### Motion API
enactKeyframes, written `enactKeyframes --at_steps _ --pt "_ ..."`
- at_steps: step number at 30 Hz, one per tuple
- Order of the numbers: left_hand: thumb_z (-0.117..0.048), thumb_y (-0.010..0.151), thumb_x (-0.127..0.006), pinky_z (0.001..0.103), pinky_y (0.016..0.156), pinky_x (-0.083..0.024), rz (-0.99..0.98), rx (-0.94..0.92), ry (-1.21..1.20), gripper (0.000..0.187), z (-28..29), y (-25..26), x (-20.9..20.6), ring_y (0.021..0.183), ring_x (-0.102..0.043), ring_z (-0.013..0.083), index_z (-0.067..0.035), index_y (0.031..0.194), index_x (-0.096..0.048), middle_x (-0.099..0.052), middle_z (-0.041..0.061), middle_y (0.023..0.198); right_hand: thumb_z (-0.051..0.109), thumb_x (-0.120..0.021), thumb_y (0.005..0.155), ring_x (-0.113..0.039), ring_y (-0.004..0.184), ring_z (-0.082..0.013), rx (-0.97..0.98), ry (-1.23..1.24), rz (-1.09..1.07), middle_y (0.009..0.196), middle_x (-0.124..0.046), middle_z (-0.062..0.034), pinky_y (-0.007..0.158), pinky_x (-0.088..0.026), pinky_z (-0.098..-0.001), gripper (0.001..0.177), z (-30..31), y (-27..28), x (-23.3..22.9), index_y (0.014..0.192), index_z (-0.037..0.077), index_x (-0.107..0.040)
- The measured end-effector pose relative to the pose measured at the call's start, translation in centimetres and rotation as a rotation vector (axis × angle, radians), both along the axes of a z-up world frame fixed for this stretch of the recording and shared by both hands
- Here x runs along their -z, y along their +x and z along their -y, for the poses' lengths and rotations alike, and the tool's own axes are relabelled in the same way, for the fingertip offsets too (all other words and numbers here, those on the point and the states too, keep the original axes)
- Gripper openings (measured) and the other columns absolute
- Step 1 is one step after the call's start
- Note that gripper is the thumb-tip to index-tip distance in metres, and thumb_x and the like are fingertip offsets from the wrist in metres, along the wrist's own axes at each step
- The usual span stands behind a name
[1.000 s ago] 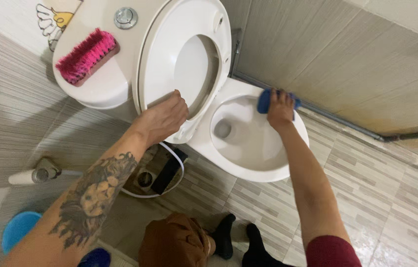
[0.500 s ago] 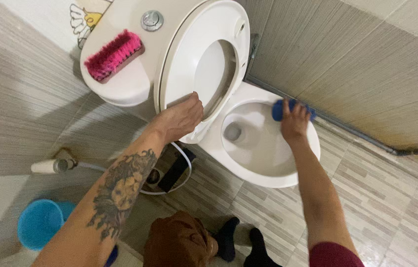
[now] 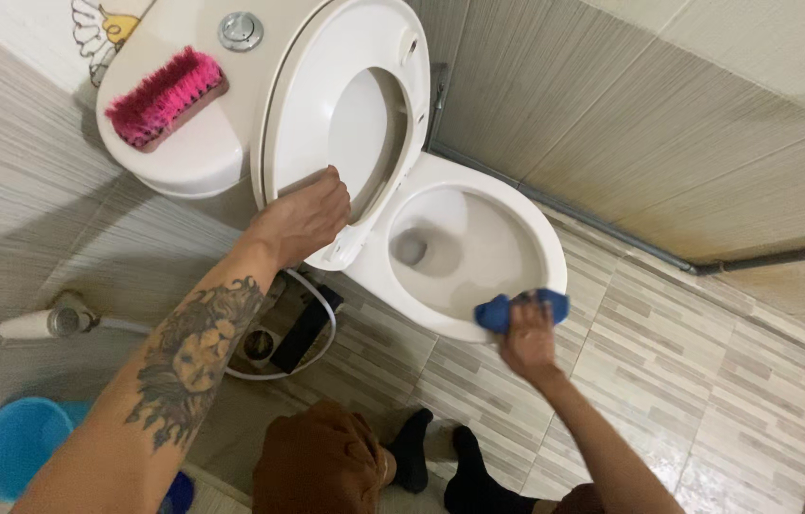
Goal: The person cleans the interior rim and the underside of the toilet seat using a blue cloth.
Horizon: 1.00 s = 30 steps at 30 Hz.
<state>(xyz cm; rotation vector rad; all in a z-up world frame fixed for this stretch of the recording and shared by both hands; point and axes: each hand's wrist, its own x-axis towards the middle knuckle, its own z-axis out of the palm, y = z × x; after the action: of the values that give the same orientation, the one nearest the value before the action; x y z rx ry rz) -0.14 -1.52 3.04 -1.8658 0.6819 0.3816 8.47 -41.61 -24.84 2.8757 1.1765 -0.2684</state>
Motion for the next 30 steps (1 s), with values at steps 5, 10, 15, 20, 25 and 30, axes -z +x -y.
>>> enactKeyframes --at_steps 5,10,15,20,25,30 --pt "-0.031 0.099 -0.050 0.048 0.114 -0.027 0.016 0.001 -0.016 0.040 -0.1 0.0 0.8 0.122 -0.051 0.0246 -0.007 0.130 -0.059 -0.062 0.004 0.124 0.035 -0.064 0.089 -0.066 0.102 -0.0371 -0.025 0.128 -0.174 0.111 -0.064 -0.0240 0.098 -0.046 -0.0544 0.060 -7.3 -5.6 -0.4 0.131 -0.006 -0.051" --pt "-0.031 0.102 -0.048 0.049 0.116 -0.027 -0.013 -0.013 -0.044 0.038 -0.2 0.3 0.7 0.121 -0.053 0.0254 -0.007 0.129 -0.061 -0.063 0.004 0.122 0.037 -0.057 0.090 -0.070 0.087 -0.0436 0.103 0.314 -0.421 0.102 -0.066 -0.0289 0.084 -0.053 -0.0540 0.069 -17.4 -4.8 2.2 0.139 -0.008 -0.042" --pt "-0.032 0.100 -0.049 0.048 0.114 -0.028 -0.011 -0.012 -0.016 0.042 -0.2 0.1 0.6 0.121 -0.052 0.0244 -0.006 0.131 -0.059 -0.062 0.004 0.123 0.057 -0.051 0.098 -0.064 0.101 -0.0517 0.462 0.482 -0.658 0.104 -0.069 -0.0344 0.091 -0.051 -0.0554 0.070 -24.2 -2.1 4.1 0.135 -0.002 -0.046" --pt "-0.034 0.101 -0.048 0.049 0.114 -0.028 -0.050 -0.020 0.022 0.046 0.1 0.3 -0.2 0.120 -0.052 0.0251 -0.004 0.134 -0.055 -0.061 0.006 0.124 0.056 -0.047 0.100 -0.072 0.086 -0.0451 0.205 0.398 -0.576 0.098 -0.072 -0.0273 0.076 -0.057 -0.0519 0.069 -20.0 -3.1 2.1 0.140 0.000 -0.041" --pt "-0.034 0.101 -0.049 0.048 0.114 -0.028 -0.045 -0.017 0.007 0.046 0.1 0.2 -0.1 0.120 -0.053 0.0249 -0.003 0.135 -0.055 -0.061 0.006 0.125 0.050 -0.060 0.095 -0.070 0.100 -0.0340 -0.071 0.039 -0.422 0.113 -0.067 -0.0189 0.094 -0.053 -0.0503 0.070 -9.3 -3.7 -1.4 0.147 0.007 -0.041" --pt "-0.035 0.098 -0.051 0.048 0.114 -0.027 -0.027 -0.016 0.030 0.048 0.2 0.1 -0.2 0.123 -0.049 0.0249 -0.004 0.136 -0.052 -0.058 0.006 0.126 0.049 -0.065 0.087 -0.047 0.131 -0.0400 -0.203 0.001 -0.073 0.136 -0.050 -0.0252 0.116 -0.031 -0.0617 0.081 1.3 -0.6 -1.8 0.147 0.002 -0.039"
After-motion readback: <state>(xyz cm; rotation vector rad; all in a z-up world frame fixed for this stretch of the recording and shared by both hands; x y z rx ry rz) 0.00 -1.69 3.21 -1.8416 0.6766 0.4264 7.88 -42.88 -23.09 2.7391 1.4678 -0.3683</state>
